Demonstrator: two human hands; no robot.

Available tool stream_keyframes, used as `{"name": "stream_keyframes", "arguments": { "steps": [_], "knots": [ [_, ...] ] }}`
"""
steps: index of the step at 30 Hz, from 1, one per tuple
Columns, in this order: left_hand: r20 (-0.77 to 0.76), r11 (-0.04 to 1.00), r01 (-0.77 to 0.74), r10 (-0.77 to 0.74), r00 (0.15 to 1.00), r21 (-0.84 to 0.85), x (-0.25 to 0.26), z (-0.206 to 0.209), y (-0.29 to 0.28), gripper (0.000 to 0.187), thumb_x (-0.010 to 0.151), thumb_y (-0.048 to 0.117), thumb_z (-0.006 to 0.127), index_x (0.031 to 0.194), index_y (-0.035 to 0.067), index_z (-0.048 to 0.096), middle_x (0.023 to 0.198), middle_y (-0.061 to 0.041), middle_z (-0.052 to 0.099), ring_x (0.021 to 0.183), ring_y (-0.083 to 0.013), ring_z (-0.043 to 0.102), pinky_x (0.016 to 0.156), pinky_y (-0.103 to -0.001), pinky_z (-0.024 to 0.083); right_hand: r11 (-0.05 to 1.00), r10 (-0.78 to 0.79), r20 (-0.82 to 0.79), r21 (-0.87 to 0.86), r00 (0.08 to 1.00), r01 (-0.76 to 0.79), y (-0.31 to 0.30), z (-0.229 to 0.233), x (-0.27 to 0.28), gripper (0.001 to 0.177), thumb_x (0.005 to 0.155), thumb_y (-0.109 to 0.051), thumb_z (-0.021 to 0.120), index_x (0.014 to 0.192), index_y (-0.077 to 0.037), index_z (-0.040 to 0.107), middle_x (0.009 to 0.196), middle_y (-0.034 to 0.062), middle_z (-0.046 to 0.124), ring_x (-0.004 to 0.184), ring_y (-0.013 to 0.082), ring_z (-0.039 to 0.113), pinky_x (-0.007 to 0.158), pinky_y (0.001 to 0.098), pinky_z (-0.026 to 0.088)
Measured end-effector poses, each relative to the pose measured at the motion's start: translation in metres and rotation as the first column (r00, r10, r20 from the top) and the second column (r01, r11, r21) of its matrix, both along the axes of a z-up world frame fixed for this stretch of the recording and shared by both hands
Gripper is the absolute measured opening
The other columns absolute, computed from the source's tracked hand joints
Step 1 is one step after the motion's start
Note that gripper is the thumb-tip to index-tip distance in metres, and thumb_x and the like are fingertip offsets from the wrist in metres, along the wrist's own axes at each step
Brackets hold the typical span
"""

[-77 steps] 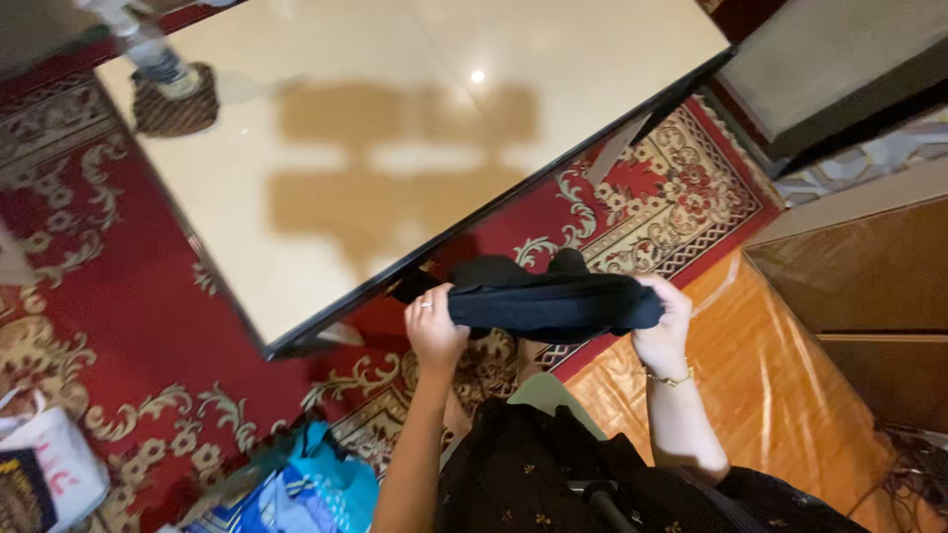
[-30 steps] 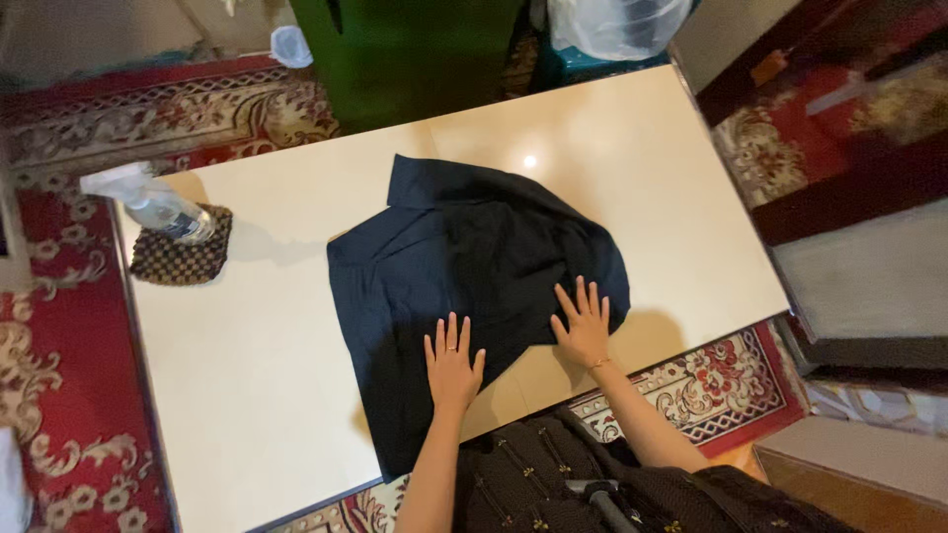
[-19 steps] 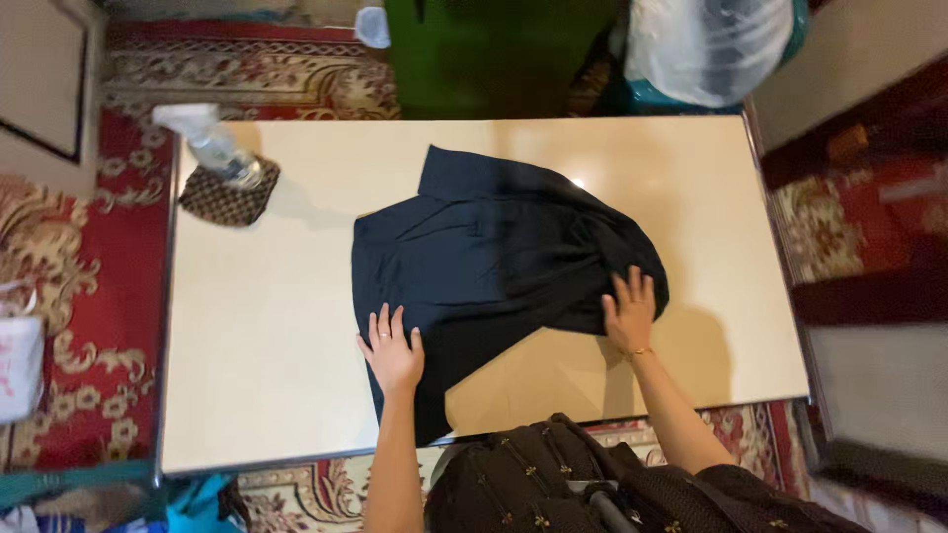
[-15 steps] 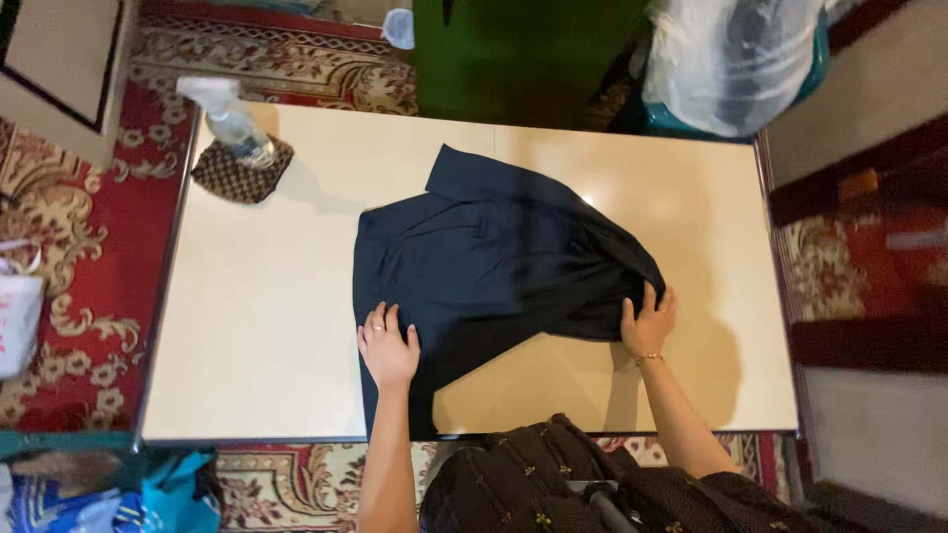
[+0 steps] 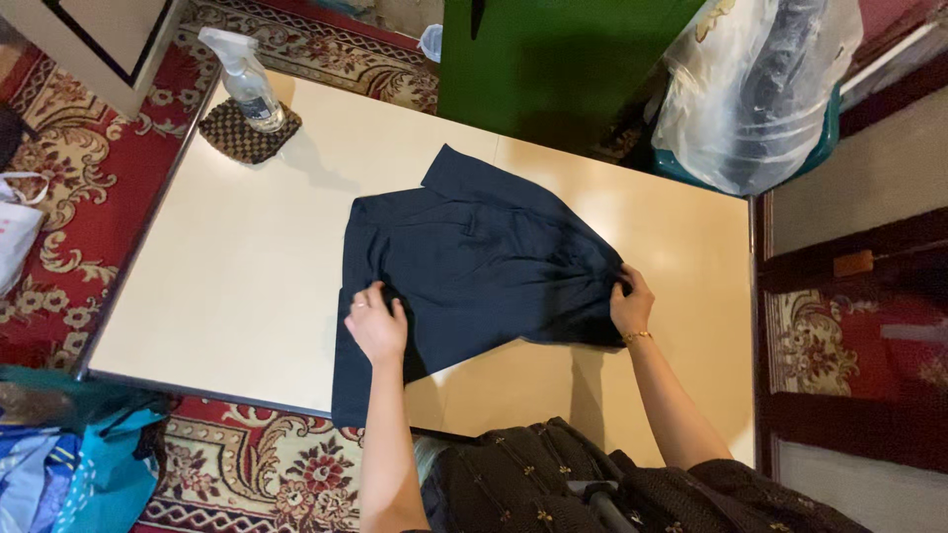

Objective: The person picks up several folded shirts and trousers from a table and bed, carries them to a wardrobe, and places them onto a shelf in a stack.

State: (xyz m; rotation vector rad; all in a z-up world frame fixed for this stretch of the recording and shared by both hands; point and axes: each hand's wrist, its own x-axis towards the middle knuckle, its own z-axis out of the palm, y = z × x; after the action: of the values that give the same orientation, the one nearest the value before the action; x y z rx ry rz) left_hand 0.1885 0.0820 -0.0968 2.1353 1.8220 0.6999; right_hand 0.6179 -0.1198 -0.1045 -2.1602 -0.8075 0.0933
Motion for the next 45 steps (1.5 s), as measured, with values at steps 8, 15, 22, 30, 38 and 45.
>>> {"name": "stream_keyframes", "arguments": {
  "steps": [8, 15, 22, 30, 38, 45],
  "knots": [
    [-0.173, 0.981, 0.134, -0.158, 0.972, -0.141, -0.006, -0.016, -0.008, 0.020, 0.092, 0.023, 0.068, 0.111, 0.019, 0.073, 0.122, 0.000, 0.062, 0.111, -0.0261, 0.058, 0.091, -0.044, 0.046, 0.975, 0.041, -0.063, 0.220, 0.997, -0.026, -0.021, 0.008, 0.021, 0.035, 0.095, 0.006, 0.054, 0.123, -0.005, 0.070, 0.109, 0.0133, 0.074, 0.097, 0.0210, 0.068, 0.089, 0.0318, 0.054],
    [0.019, 0.931, 0.238, -0.253, 0.967, 0.277, -0.019, 0.030, -0.013, 0.011, 0.094, 0.017, 0.070, 0.101, 0.012, 0.076, 0.104, -0.001, 0.071, 0.108, -0.0227, 0.064, 0.096, -0.042, 0.047, 0.961, 0.038, -0.119, -0.267, 0.992, -0.069, -0.052, 0.002, 0.004, 0.038, 0.084, -0.003, 0.065, 0.121, -0.008, 0.072, 0.105, 0.0157, 0.074, 0.091, 0.0286, 0.071, 0.086, 0.0384, 0.056],
    [0.162, 0.914, 0.274, -0.332, 0.929, 0.300, -0.021, 0.111, -0.020, 0.007, 0.096, 0.013, 0.068, 0.097, 0.008, 0.072, 0.100, -0.005, 0.072, 0.098, -0.0281, 0.069, 0.092, -0.041, 0.048, 0.988, 0.099, 0.376, -0.144, 0.921, -0.047, -0.008, 0.003, -0.013, 0.047, 0.078, -0.018, 0.081, 0.118, 0.002, 0.069, 0.109, 0.0257, 0.067, 0.099, 0.0439, 0.063, 0.085, 0.0489, 0.052],
    [0.680, 0.967, 0.147, -0.252, 0.688, 0.210, -0.007, 0.189, -0.010, 0.010, 0.101, 0.002, 0.047, 0.108, 0.000, 0.054, 0.100, -0.020, 0.060, 0.092, -0.0356, 0.061, 0.087, -0.040, 0.048, 0.971, -0.159, 0.058, -0.173, 0.986, 0.167, 0.043, 0.025, -0.005, 0.022, 0.102, -0.020, 0.063, 0.113, -0.003, 0.072, 0.108, 0.0214, 0.074, 0.100, 0.0374, 0.072, 0.094, 0.0471, 0.057],
    [0.808, 0.903, 0.192, -0.430, 0.403, 0.385, -0.056, 0.269, 0.014, 0.005, 0.107, 0.005, 0.042, 0.110, 0.001, 0.044, 0.101, -0.012, 0.050, 0.094, -0.0198, 0.049, 0.090, -0.032, 0.044, 0.618, 0.594, -0.567, 0.776, 0.571, 0.128, -0.043, 0.144, 0.011, 0.056, 0.111, -0.045, 0.041, 0.147, -0.002, 0.049, 0.149, 0.0160, 0.055, 0.139, 0.0303, 0.054, 0.121, 0.0493, 0.041],
    [0.772, 0.827, 0.389, -0.538, 0.339, 0.406, -0.070, 0.296, 0.030, 0.003, 0.103, 0.002, 0.045, 0.105, 0.003, 0.048, 0.097, -0.012, 0.054, 0.088, -0.0196, 0.052, 0.084, -0.030, 0.045, 0.778, 0.622, -0.705, 0.606, -0.342, 0.165, -0.016, 0.030, -0.115, 0.105, 0.089, -0.076, 0.042, 0.148, 0.010, 0.042, 0.153, 0.0230, 0.047, 0.137, 0.0369, 0.047, 0.112, 0.0498, 0.038]
  ]
}}
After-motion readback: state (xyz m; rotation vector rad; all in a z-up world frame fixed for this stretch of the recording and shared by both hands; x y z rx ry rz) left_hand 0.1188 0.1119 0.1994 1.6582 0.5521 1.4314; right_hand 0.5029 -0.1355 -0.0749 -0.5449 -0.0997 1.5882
